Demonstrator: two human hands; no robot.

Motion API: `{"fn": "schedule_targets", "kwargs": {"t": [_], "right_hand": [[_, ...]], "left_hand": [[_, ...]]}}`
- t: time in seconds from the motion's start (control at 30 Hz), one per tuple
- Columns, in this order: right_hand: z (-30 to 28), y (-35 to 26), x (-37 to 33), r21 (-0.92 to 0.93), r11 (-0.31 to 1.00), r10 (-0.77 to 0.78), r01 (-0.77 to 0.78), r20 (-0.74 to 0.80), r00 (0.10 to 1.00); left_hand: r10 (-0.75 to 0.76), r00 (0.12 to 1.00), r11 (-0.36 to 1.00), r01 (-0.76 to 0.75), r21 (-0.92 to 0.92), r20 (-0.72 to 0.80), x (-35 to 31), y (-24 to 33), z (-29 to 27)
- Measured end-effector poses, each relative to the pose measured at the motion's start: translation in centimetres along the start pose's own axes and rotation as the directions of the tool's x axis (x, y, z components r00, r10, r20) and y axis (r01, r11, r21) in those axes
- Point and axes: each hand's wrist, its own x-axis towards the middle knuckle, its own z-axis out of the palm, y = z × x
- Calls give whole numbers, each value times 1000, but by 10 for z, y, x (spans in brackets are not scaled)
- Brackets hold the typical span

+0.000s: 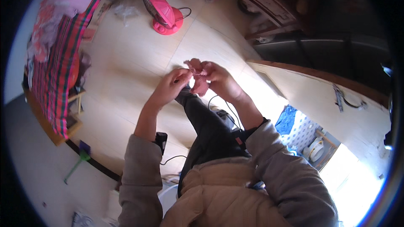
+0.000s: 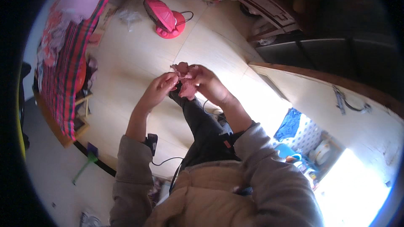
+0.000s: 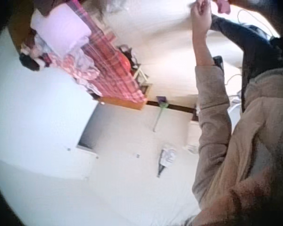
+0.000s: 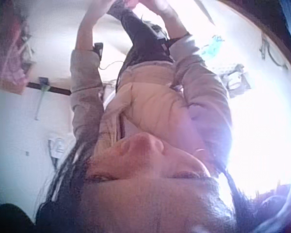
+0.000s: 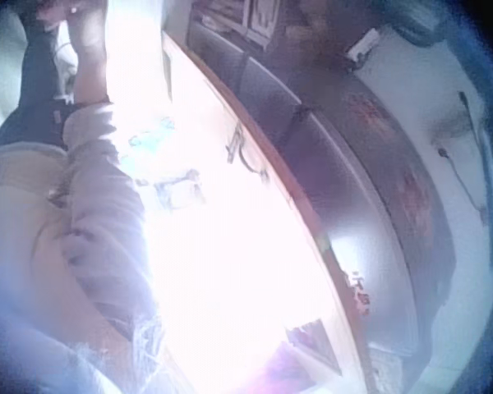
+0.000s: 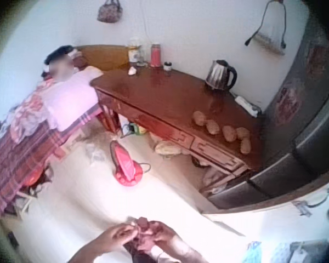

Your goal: The person assembles a pink electric fan by hand, attaching the front grille and securing it with a knob. They briefly wash their hands at a sink before returning to tighten the fan components.

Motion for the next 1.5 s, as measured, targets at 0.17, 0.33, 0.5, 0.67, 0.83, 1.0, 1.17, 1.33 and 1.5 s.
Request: {"fn": "schedule_targets", "kwargs": {"t": [0.17,0.33,0.5,0.67,0.83,1.0,1.17,1.33,1.5], "right_hand": [[18,38,81,-231,972,-47,31,-66,997],[20,50,143,-520,835,-1,-180,-330,944],[19,69,197,-193,968,122,-159,-189,974],[30,124,267,-570,820,-231,-56,-418,879],[36,161,343,-829,559,-431,-29,-320,844],[16,204,406,-728,678,-515,101,-373,772],[-52,250,433,-953,275,-741,125,-127,659],[-111,288,448,-932,292,-727,214,-71,683],[-129,305,455,-749,544,-704,378,-163,691]], "left_hand": [[-72,997,994,75,-79,35,56,-37,-82],[-61,988,989,40,142,144,98,-43,-153],[-166,925,985,136,110,342,156,-50,-201],[-296,842,952,298,68,451,215,-82,-251],[-299,771,954,250,165,563,284,-114,-321],[-270,735,949,93,301,622,340,-155,-368],[-345,528,931,85,356,776,390,-206,-379],[-428,361,880,-43,473,828,439,-256,-380],[-628,336,471,-554,687,702,447,-252,-386]]}}
